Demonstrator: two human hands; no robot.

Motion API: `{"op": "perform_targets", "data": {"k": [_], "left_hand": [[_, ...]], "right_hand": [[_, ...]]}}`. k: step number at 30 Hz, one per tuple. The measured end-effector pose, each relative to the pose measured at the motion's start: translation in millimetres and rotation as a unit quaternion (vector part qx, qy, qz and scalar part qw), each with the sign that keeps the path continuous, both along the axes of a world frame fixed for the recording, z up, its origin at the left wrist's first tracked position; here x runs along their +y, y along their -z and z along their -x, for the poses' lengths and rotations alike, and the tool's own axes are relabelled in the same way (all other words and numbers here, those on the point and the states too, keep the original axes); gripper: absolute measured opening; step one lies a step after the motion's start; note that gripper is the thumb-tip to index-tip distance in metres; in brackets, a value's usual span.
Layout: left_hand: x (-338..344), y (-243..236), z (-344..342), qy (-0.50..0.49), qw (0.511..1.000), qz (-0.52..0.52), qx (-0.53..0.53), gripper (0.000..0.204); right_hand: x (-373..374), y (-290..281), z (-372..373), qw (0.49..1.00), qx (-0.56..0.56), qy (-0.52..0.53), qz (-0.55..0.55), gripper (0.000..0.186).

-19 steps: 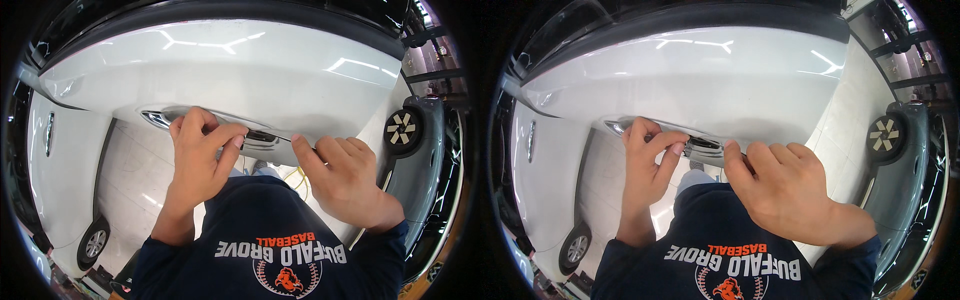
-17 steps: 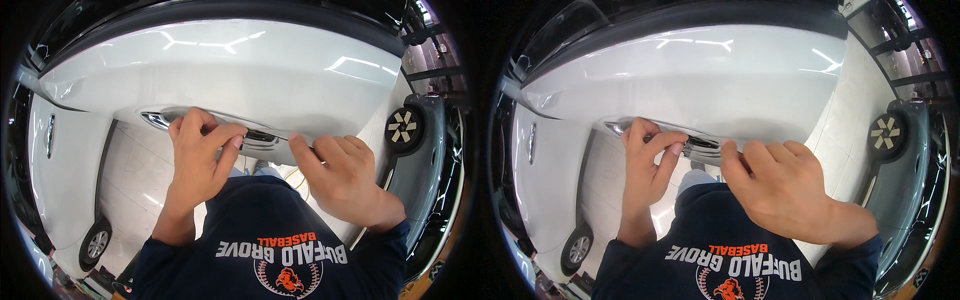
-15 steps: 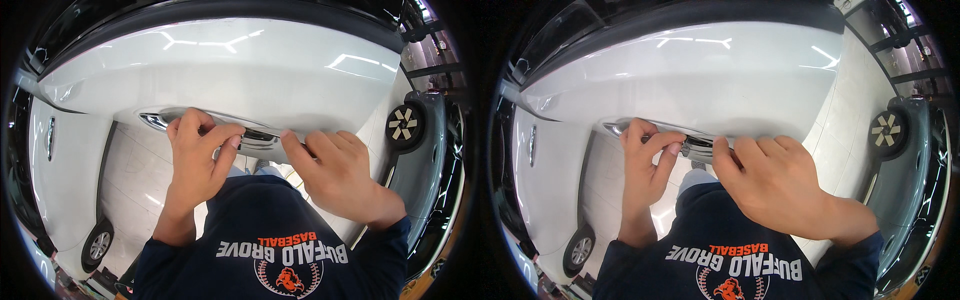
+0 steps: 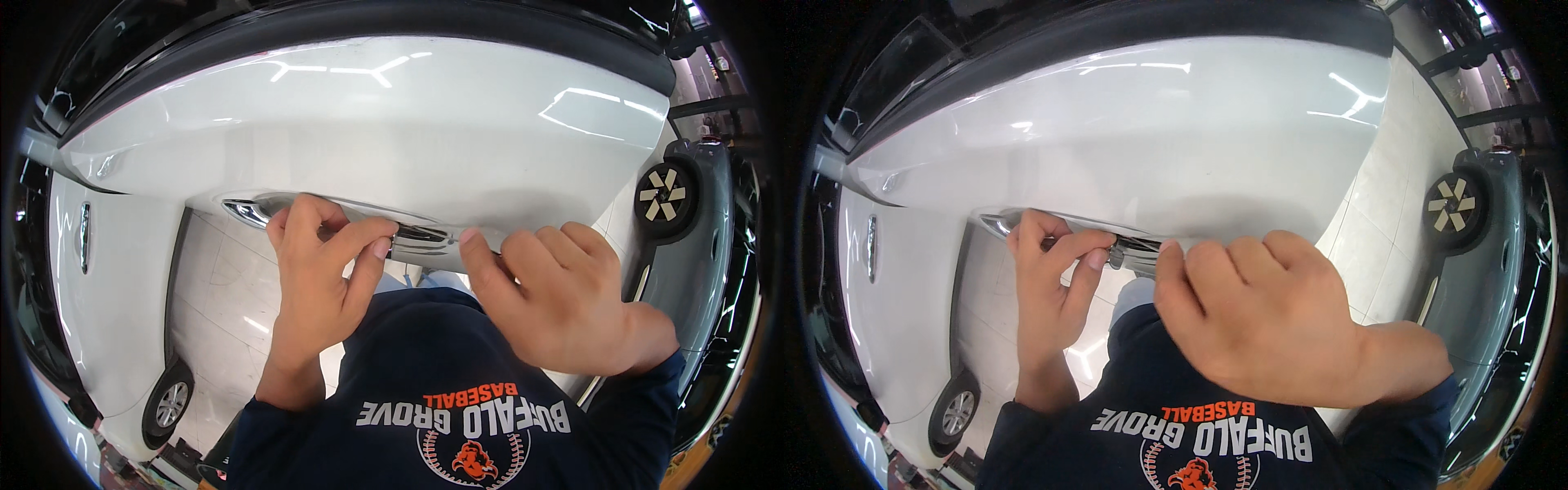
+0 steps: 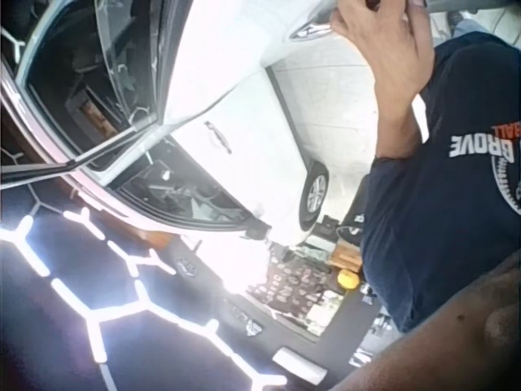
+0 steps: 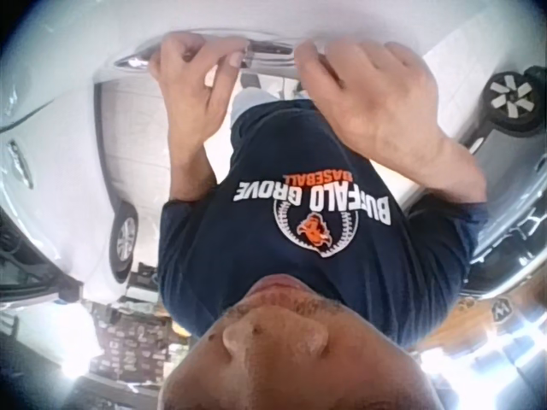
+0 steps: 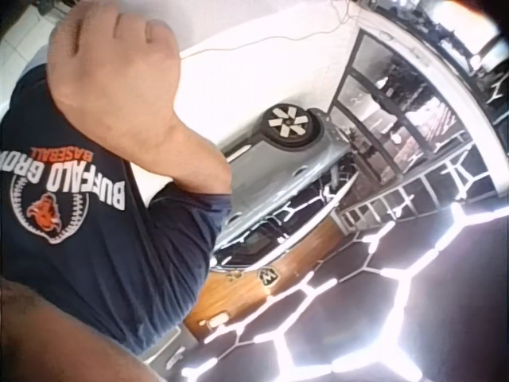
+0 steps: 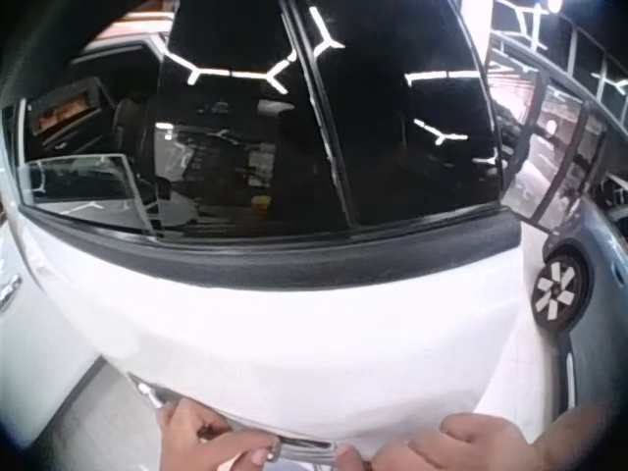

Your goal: The person uses a screwdriver to pry and remove a chrome door handle from a white car door. They then use a small metal tool to adjust the internal mechanism and reattach the handle, testing its function.

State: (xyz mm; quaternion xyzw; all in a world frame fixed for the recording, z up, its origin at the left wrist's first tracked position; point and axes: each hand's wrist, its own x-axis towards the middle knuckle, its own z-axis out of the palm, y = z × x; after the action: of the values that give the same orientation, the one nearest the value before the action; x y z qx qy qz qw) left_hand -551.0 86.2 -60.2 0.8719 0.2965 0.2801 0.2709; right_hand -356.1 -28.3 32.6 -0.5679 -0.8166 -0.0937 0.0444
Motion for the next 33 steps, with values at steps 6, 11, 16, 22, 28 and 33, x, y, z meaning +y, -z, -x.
{"op": "perform_targets", "data": {"k": [6, 11, 16, 22, 28, 33], "left_hand": [[1, -2, 2, -0.003, 1.0, -0.002, 0.008, 0.014], [4, 2, 3, 0.002, 1.0, -0.008, -0.003, 0.014], [2, -3, 1, -0.012, 1.0, 0.017, 0.012, 0.013], [5, 0, 4, 0.002, 1.0, -0.001, 0.002, 0.015], [7, 5, 6, -0.002, 1.0, -0.001, -0.008, 0.016], [6, 3, 3, 0.006, 1.0, -0.012, -0.019, 0.016]], "right_hand": [[16, -3, -1, 0.999, -0.044, -0.011, -0.01, 0.036], [15, -7, 3, 0.996, -0.085, -0.004, 0.0, 0.035], [13, -2, 6, 0.994, -0.096, 0.008, -0.044, 0.032], [21, 3, 1, 0.989, -0.133, -0.015, -0.063, 0.028], [15, -7, 12, 0.983, -0.183, -0.022, 0.009, 0.031], [10, -5, 11, 0.992, -0.123, 0.016, 0.014, 0.033]]}}
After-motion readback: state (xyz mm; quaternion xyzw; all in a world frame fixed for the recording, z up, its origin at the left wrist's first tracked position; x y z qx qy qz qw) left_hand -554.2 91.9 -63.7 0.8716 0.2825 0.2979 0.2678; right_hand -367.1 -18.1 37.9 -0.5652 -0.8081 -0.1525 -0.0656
